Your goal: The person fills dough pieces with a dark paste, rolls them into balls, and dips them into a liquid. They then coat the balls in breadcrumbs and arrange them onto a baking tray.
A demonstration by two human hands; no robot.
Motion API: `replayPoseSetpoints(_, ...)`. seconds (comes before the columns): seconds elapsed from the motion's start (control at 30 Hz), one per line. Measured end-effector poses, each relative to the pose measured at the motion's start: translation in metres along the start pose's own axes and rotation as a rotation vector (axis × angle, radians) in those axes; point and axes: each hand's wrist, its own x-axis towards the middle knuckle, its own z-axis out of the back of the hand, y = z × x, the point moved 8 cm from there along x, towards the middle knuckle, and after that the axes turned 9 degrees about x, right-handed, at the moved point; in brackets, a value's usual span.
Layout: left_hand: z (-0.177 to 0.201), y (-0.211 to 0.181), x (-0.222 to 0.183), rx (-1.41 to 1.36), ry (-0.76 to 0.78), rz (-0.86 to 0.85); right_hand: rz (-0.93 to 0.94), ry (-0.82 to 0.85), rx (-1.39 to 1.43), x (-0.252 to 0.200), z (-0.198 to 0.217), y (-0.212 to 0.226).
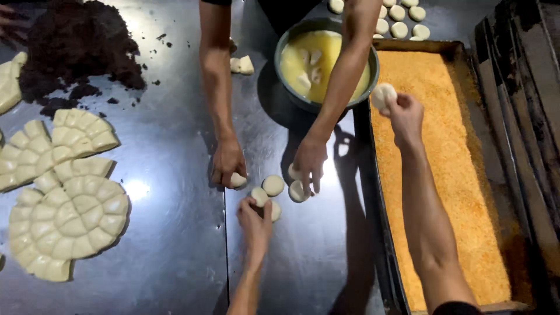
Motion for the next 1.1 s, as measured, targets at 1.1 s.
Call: replayPoseSetpoints(1.1,-0.059,-0.208,0.138,-0.583,0.22,-0.462,-0.213,0.038,-0.18,-0.312,-0.084,-0.058)
